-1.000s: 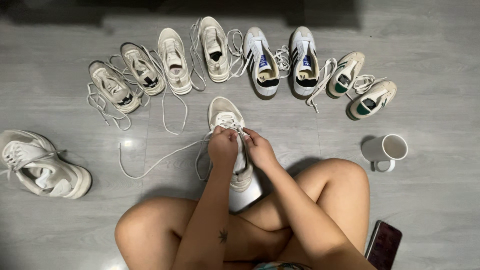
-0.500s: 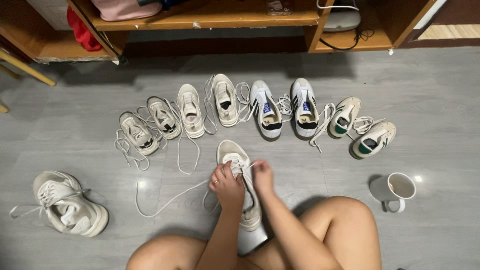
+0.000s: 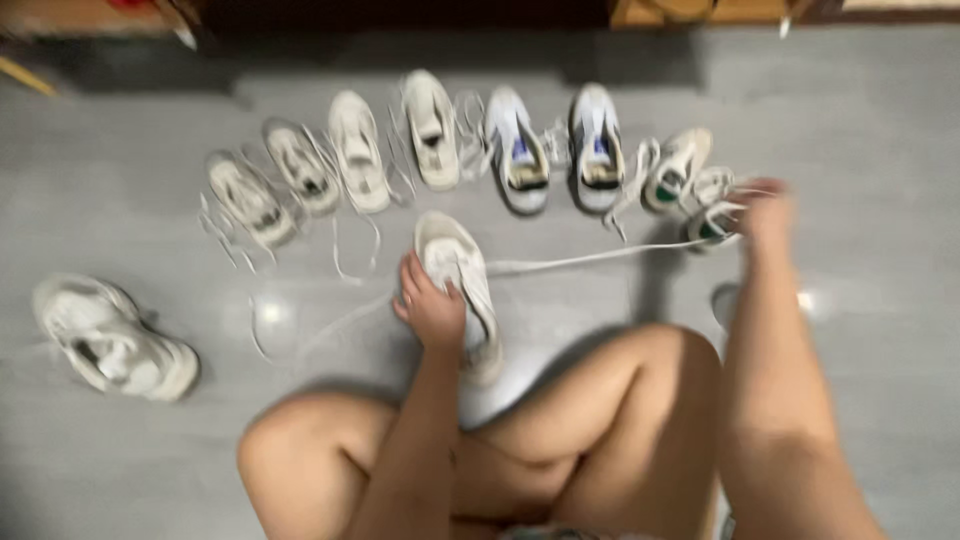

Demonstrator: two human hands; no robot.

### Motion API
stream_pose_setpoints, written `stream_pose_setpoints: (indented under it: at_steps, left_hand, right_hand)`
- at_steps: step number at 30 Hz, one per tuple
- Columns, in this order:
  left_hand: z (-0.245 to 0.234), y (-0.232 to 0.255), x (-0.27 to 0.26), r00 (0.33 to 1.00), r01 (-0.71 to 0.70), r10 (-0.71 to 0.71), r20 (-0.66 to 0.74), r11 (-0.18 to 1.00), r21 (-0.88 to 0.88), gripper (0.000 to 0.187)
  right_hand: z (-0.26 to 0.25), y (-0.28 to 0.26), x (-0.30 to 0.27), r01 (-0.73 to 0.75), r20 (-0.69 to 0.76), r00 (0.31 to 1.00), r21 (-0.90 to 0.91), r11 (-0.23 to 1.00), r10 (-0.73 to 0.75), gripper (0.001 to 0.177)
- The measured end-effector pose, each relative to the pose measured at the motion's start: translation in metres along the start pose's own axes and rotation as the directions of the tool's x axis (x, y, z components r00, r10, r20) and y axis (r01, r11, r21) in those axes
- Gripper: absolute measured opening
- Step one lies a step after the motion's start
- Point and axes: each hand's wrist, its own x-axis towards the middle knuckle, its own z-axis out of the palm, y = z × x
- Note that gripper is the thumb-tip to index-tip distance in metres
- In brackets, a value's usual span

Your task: The person sits on the floor and re-laces a white sneaker by threading the laces through the eyelets and tying a knot. Several other shoes are arranged in a semi-circle on the floor nearby.

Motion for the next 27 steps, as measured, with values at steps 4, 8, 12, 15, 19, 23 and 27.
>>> stream_pose_setpoints:
  at_steps: [4, 8, 12, 15, 19, 23, 27]
  left_hand:
    - [-0.001, -0.004, 0.002, 0.986, 0.079, -0.079, 0.150, 0.997, 0.008, 0.080]
    - [-0.011, -0.008, -0.002, 0.995, 0.032, -0.050, 0.086, 0.979, 0.200, 0.068]
    - [-0.006, -0.015, -0.001, 0.997, -0.031, 0.018, 0.078, 0.984, 0.173, 0.058]
    - [0.000, -0.029, 0.003, 0.995, -0.042, 0.031, 0.093, 0.992, 0.115, 0.049]
    - [-0.014, -0.057, 0.030, 0.895, 0.054, -0.008, 0.445, 0.995, -0.089, 0.045]
    - [-0.054, -0.082, 0.077, 0.633, 0.202, -0.246, 0.734, 0.968, 0.150, 0.050]
    - [-0.107, -0.055, 0.111, 0.820, 0.048, 0.020, 0.573, 0.994, -0.102, 0.046]
  right_hand:
    - [0.130, 0.051, -0.096, 0.563, 0.505, 0.824, -0.675, 0.477, -0.258, 0.037]
    - [0.255, 0.049, -0.238, 0.751, 0.746, 0.587, -0.357, 0.555, -0.315, 0.041]
    - [0.290, 0.020, -0.301, 0.617, 0.708, 0.695, -0.498, 0.609, -0.126, 0.033]
    - [0.287, 0.015, -0.311, 0.506, 0.628, 0.767, -0.462, 0.728, -0.135, 0.031]
    - [0.291, 0.025, -0.318, 0.410, 0.495, 0.854, -0.453, 0.792, -0.159, 0.029]
    - [0.295, 0.026, -0.331, 0.309, 0.426, 0.903, -0.559, 0.769, -0.053, 0.030]
    - [0.296, -0.023, -0.332, 0.573, 0.509, 0.794, -0.449, 0.685, -0.331, 0.036]
